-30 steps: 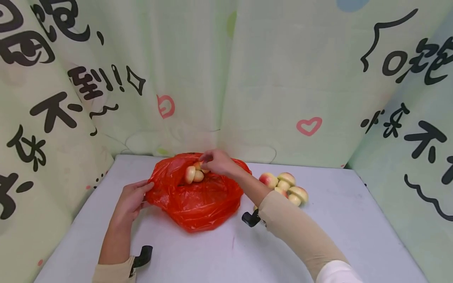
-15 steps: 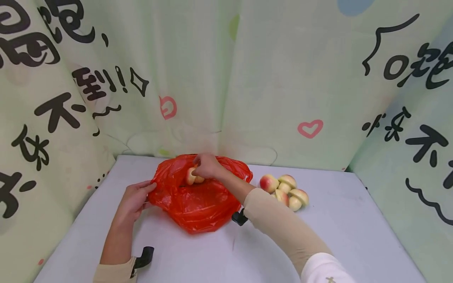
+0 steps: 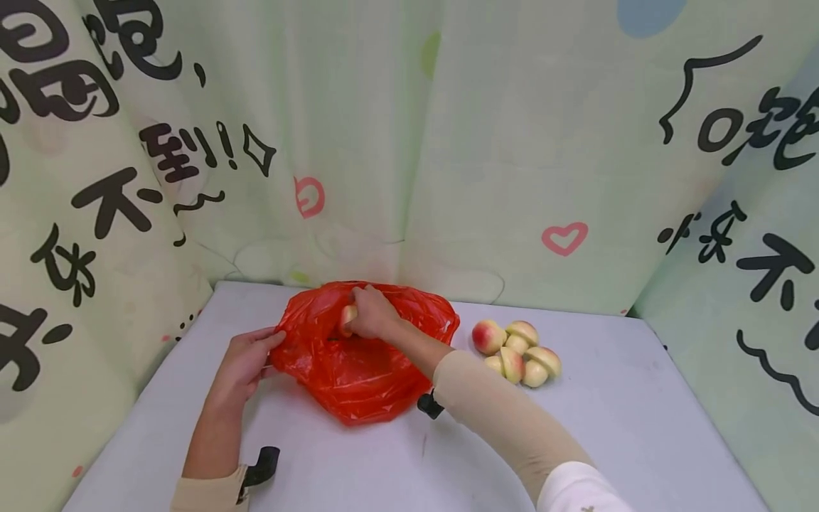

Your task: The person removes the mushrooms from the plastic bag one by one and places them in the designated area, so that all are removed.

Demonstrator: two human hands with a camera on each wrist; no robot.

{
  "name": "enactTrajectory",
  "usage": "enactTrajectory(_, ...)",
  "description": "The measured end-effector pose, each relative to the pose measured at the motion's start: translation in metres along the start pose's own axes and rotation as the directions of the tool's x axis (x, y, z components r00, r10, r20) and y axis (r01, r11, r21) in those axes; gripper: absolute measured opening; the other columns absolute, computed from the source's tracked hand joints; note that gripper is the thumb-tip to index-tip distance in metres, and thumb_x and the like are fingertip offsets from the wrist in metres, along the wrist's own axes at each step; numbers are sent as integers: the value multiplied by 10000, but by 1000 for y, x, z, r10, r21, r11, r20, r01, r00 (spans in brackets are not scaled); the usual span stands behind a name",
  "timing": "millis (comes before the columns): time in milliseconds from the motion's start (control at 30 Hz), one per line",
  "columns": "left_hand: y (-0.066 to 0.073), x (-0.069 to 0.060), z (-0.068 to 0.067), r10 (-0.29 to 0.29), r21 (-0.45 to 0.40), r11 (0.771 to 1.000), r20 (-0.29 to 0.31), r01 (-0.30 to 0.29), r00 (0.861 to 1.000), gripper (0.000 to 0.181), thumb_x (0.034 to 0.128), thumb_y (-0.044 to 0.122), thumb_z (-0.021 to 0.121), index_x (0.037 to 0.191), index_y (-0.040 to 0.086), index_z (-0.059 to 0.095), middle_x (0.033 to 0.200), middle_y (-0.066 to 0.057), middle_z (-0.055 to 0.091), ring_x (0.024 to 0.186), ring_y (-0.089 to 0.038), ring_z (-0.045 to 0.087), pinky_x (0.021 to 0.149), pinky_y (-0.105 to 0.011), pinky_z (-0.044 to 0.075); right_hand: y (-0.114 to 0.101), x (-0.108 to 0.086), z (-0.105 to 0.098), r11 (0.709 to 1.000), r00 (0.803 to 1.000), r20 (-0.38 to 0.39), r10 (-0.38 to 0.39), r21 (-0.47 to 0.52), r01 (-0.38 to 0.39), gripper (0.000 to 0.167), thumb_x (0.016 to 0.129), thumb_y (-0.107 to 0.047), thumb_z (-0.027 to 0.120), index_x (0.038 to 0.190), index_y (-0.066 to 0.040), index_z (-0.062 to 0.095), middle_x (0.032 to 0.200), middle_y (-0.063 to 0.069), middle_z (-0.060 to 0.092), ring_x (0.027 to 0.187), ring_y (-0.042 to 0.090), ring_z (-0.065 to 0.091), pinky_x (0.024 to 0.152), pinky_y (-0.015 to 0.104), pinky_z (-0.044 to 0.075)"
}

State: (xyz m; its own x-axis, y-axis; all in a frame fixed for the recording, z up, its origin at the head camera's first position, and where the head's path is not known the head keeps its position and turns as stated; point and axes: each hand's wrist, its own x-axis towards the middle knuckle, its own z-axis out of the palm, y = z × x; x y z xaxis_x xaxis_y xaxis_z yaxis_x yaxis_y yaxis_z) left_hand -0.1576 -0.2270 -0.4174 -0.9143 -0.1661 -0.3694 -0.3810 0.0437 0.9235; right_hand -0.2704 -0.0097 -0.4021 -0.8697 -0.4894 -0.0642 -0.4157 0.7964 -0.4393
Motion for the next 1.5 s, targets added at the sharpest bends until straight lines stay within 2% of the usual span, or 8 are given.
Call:
enactTrajectory(167, 2, 0, 0, 13, 4, 1000, -2, -13, 1000, 571, 1093, 305, 537, 1565, 3, 432, 1516, -233, 518, 980, -134, 651, 782, -203, 591, 1, -2, 1, 1000, 1000, 0, -3, 23, 3, 391, 895, -234, 815, 1192, -75, 617, 1036, 43, 662, 891, 195, 585, 749, 270, 562)
enactTrajectory(333, 2, 0, 0, 11, -3, 1000, -3, -11, 1000, 571, 1093, 302, 538, 1571, 11, 426, 1519, -230, 518, 972, -126, 656, 783, -207, 593, 1, -4, 3, 1000, 1000, 4, -12, 28, 12, 405, 875, -219, 831, 1180, -97, 595, 1014, 35, 654, 892, 203, 593, 742, 282, 570)
enactTrajectory(633, -1, -2, -2, 0, -1, 1000, 2, 0, 1000, 580, 1091, 310, 541, 1573, 11, 422, 1527, -233, 511, 982, -134, 661, 797, -217, 598, -1, -9, 11, 1000, 998, 54, -11, -3, 11, 502, 857, -169, 834, 1288, -112, 582, 1133, 33, 663, 982, 190, 581, 806, 284, 594)
enactTrajectory(833, -1, 0, -3, 8, -2, 1000, 1, -8, 1000, 585, 1090, 317, 544, 1576, 16, 420, 1529, -231, 507, 995, -141, 657, 791, -211, 598, 0, -10, 11, 1000, 999, 45, -11, -2, 12, 523, 858, -180, 842, 1308, -116, 584, 1185, 37, 670, 1019, 192, 584, 857, 299, 601)
enactTrajectory(1200, 1, -1, -2, 4, 3, 1000, -3, -4, 1000, 584, 1095, 314, 534, 1582, 18, 409, 1533, -230, 505, 991, -133, 658, 791, -206, 597, 7, -10, 13, 996, 997, 35, -67, 55, 65, 517, 848, -155, 835, 1298, -94, 588, 1194, 59, 670, 1021, 197, 577, 843, 285, 579)
enactTrajectory(1500, 1, 0, -2, -4, 8, 1000, -4, 4, 1000, 592, 1094, 322, 536, 1586, 20, 404, 1538, -230, 499, 1000, -140, 657, 802, -216, 598, 11, -16, 11, 991, 995, 17, -102, 92, 100, 520, 836, -149, 850, 1281, -79, 590, 1160, 64, 671, 981, 194, 573, 776, 248, 565)
